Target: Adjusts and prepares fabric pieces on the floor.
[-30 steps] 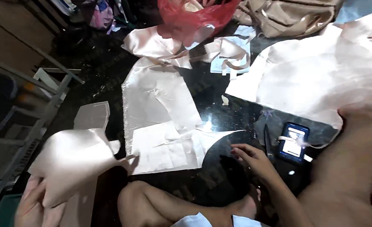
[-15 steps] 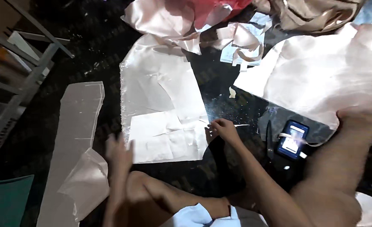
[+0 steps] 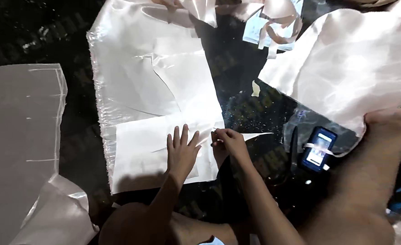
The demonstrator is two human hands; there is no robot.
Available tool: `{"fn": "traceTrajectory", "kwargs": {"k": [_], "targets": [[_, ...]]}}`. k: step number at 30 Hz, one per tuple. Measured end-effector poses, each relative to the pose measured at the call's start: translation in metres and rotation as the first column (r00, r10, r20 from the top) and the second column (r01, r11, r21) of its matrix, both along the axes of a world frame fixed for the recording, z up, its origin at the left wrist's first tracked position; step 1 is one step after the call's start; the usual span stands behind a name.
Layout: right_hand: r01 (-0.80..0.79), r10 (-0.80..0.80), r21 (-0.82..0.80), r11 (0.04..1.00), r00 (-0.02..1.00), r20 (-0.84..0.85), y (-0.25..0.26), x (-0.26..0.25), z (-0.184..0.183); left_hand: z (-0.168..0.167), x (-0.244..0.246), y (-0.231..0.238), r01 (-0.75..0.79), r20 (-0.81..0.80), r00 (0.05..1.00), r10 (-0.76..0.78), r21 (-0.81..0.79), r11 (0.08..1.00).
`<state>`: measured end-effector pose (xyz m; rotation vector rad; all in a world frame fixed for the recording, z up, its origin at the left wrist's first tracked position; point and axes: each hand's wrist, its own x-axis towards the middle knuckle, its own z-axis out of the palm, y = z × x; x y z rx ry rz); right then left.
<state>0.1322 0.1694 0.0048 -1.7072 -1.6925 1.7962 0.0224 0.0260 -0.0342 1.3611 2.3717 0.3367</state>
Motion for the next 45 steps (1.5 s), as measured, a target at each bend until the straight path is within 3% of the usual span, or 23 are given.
{"fn": "traceTrajectory", "kwargs": {"k": [6, 13, 21, 26, 34, 36, 38, 40, 41, 43, 44, 45], "targets": [[0.074, -0.080, -0.104, 0.992, 0.995, -0.053, 0.005, -0.022, 0.003, -0.003, 0.002, 0.000, -0.039, 0.016, 0.999, 0.037, 0.079, 0.996], [0.085, -0.085, 0.014, 0.996, 0.996, 0.026, 0.029, -0.048, -0.016, 0.000, 0.005, -0.002, -0.026, 0.024, 0.999, 0.024, 0.090, 0.996], [0.163, -0.163, 0.003, 0.987, 0.987, -0.004, 0.027, -0.050, -0.018, 0.005, 0.004, -0.001, -0.017, 0.025, 1.000, 0.016, 0.040, 0.999], [0.119, -0.105, 0.189, 0.975, 0.991, -0.081, 0.024, -0.046, -0.013, 0.006, 0.004, 0.000, -0.021, 0.028, 0.999, 0.019, 0.041, 0.999], [0.044, -0.055, 0.333, 0.942, 0.998, 0.023, 0.028, -0.050, -0.016, 0.012, 0.004, 0.002, -0.019, 0.100, 0.995, 0.022, -0.034, 0.999], [-0.058, 0.012, 0.461, 0.885, 0.995, 0.102, 0.025, -0.049, -0.012, 0.011, 0.004, 0.001, -0.038, 0.094, 0.995, 0.035, 0.021, 0.999], [-0.233, 0.133, 0.611, 0.757, 0.970, 0.205, 0.015, -0.050, 0.002, 0.012, 0.004, -0.001, -0.139, 0.116, 0.987, 0.116, 0.217, 0.966], [-0.380, 0.271, 0.734, 0.563, 0.924, 0.271, 0.001, -0.052, 0.012, 0.028, -0.005, 0.001, -0.336, 0.327, 0.920, 0.215, 0.379, 0.862], [-0.410, 0.335, 0.789, 0.458, 0.902, 0.273, -0.007, -0.053, 0.012, 0.040, -0.013, 0.001, -0.451, 0.520, 0.826, 0.219, 0.374, 0.810], [-0.425, 0.444, 0.851, 0.309, 0.856, 0.267, -0.027, -0.055, 0.007, 0.055, -0.031, 0.001, -0.641, 0.867, 0.482, 0.124, 0.253, 0.724], [-0.419, 0.479, 0.873, 0.249, 0.837, 0.265, -0.039, -0.056, 0.003, 0.053, -0.038, 0.001, -0.705, 0.938, 0.330, 0.109, 0.168, 0.689], [-0.408, 0.506, 0.890, 0.204, 0.822, 0.261, -0.050, -0.058, -0.002, 0.049, -0.043, 0.000, -0.747, 0.958, 0.245, 0.147, 0.090, 0.659]]}}
